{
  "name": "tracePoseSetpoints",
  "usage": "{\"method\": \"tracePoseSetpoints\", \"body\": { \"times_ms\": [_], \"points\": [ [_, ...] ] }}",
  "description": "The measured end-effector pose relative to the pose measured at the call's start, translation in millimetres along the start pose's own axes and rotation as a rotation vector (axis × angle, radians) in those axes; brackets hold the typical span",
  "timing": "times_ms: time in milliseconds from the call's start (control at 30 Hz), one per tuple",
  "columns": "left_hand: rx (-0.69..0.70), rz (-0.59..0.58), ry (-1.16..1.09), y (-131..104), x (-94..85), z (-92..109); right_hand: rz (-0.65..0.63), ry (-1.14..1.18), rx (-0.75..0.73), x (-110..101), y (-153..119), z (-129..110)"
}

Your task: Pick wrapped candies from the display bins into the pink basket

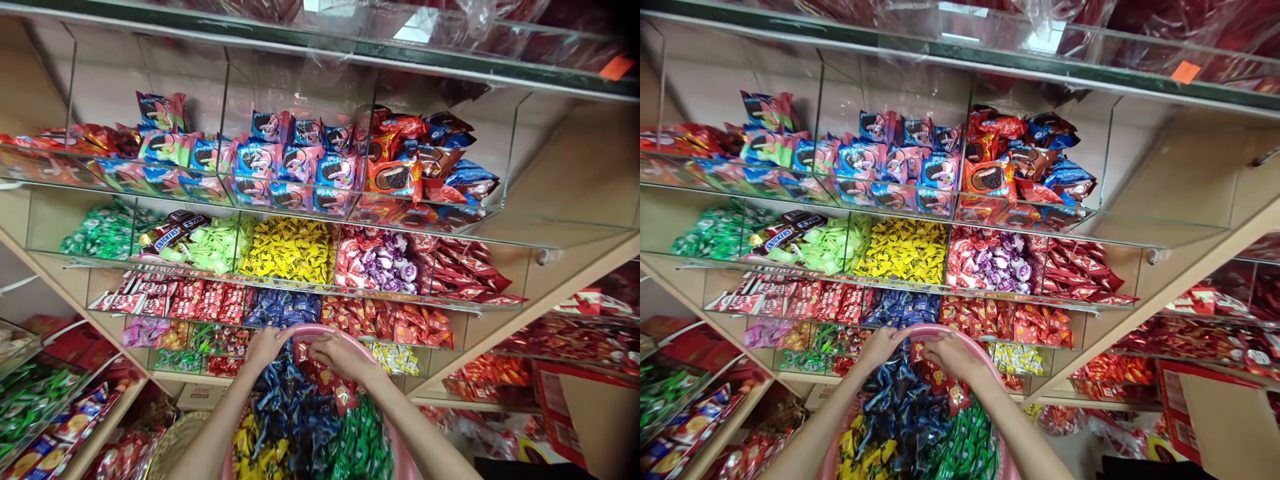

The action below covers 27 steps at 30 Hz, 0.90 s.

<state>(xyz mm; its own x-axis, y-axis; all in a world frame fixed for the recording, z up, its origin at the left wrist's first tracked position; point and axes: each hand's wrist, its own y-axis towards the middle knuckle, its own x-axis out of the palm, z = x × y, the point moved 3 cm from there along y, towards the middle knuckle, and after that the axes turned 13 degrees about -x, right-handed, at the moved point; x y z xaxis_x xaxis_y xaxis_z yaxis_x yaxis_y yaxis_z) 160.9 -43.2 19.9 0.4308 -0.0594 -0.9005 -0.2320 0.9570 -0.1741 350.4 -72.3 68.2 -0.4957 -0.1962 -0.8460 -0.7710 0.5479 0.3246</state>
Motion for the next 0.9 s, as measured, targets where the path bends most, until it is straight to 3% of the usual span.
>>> {"method": "tracePoseSetpoints", "body": {
  "times_ms": [133, 233, 300, 433, 533, 900],
  "points": [
    [0.000, -0.017, -0.007, 0.2, -0.4, 0.0, 0.105, -0.013, 0.026, -0.6, 4.2, 6.4],
    [0.014, -0.019, -0.008, 0.7, -0.7, -0.3, 0.246, -0.090, 0.166, -16.0, -7.4, 35.4],
    [0.017, -0.016, -0.007, 1.0, -0.9, -0.4, 0.266, -0.172, 0.274, -26.2, -21.0, 61.1],
    [0.004, -0.025, -0.016, 1.6, -0.5, -0.9, 0.047, -0.359, 0.410, -30.2, -43.8, 100.9],
    [0.012, -0.021, -0.021, 2.2, -0.1, -1.0, -0.080, -0.419, 0.422, -23.5, -47.9, 110.9],
    [0.036, -0.015, -0.018, 4.9, 2.7, -3.8, -0.110, -0.491, 0.440, -29.7, -47.3, 102.4]
  ]
}}
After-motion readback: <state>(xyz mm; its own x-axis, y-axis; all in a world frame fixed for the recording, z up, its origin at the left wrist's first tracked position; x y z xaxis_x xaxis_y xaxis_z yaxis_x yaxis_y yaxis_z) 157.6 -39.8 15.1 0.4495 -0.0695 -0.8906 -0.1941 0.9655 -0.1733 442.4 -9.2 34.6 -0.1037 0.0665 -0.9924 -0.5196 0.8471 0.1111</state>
